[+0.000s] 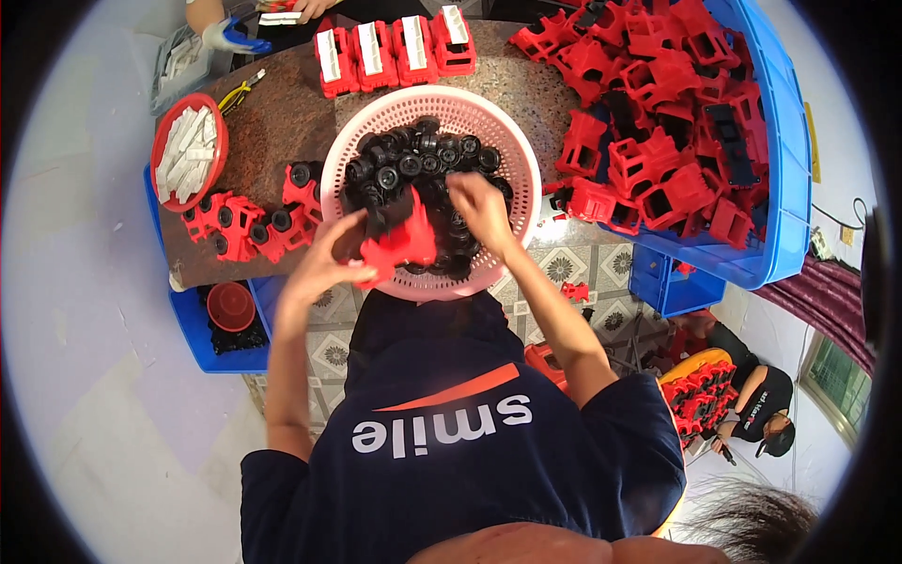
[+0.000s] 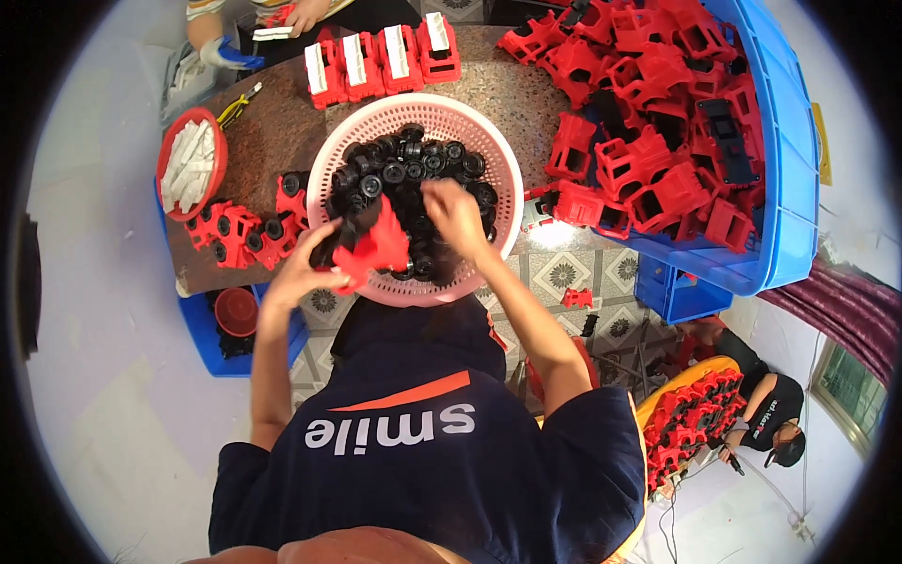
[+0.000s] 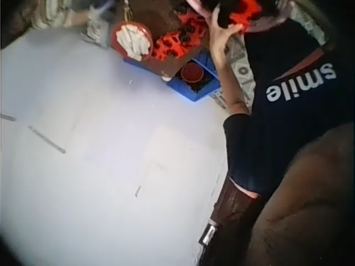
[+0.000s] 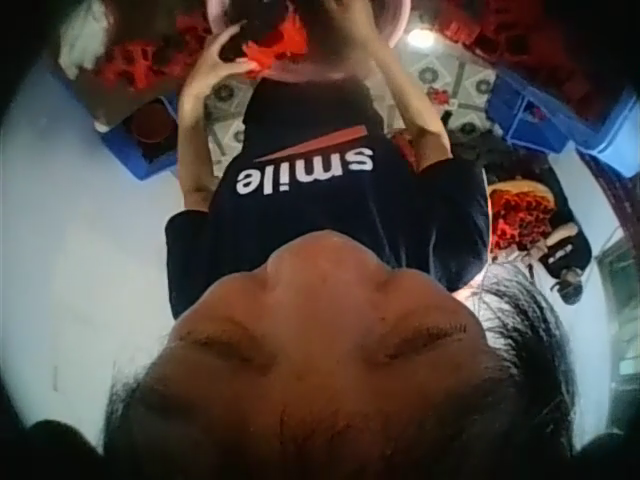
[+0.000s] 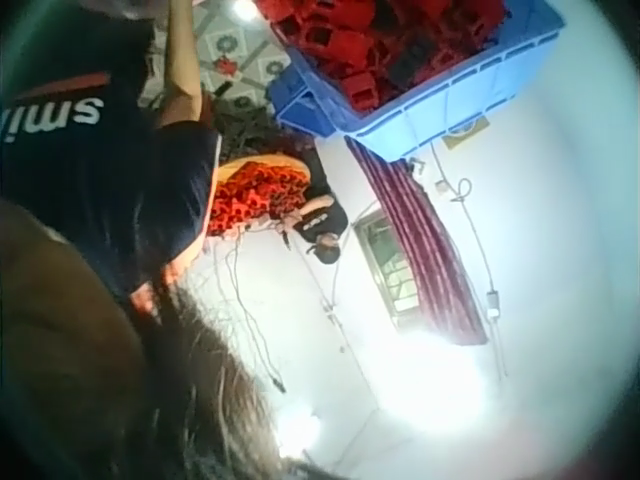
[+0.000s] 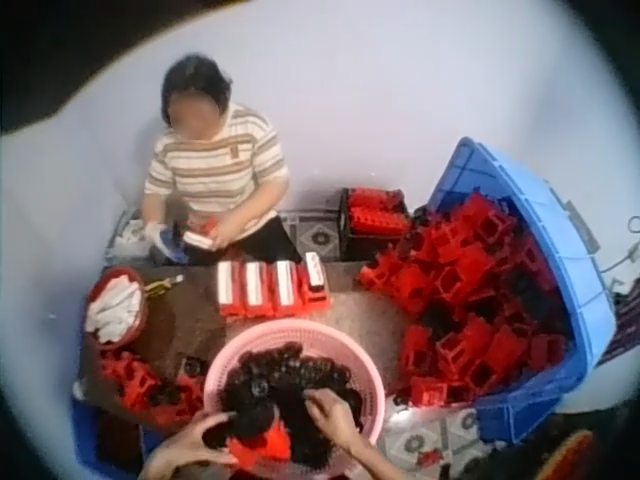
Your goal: The person assembles toy car components by attaching black wheels to a red chassis by hand.
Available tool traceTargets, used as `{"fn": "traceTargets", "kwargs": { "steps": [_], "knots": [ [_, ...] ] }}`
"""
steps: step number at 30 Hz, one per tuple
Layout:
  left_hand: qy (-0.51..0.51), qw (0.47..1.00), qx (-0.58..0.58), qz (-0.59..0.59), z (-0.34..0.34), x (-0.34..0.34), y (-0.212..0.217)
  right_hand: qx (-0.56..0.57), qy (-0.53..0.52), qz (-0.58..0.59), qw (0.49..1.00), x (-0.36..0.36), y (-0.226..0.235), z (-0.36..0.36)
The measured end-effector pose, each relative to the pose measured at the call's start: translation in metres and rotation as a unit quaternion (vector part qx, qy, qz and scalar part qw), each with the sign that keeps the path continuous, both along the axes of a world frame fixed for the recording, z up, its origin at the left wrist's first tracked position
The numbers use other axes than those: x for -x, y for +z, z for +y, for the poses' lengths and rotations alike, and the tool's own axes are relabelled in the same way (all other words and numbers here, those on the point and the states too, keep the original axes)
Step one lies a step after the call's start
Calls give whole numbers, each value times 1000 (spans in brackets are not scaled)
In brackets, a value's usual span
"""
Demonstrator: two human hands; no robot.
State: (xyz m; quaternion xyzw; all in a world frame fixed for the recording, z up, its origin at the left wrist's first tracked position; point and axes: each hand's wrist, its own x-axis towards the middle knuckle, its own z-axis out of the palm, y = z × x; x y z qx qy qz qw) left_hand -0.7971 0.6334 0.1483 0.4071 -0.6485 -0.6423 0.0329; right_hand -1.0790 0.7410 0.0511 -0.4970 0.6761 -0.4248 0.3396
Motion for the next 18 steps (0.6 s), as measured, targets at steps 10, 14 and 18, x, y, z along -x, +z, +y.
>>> {"fn": "traceTargets", "kwargs": {
  "steps": [10,14,18],
  "knots": [
    [-305,942,103,-93,-7,-7,40,-213,95,313,921,28,-111,-97],
    [-197,979,-10,42,-8,-13,22,-182,77,222,955,38,-91,-85],
    [-16,970,-182,158,12,-11,1,-128,-24,-91,987,24,-48,-59]
  ]
}}
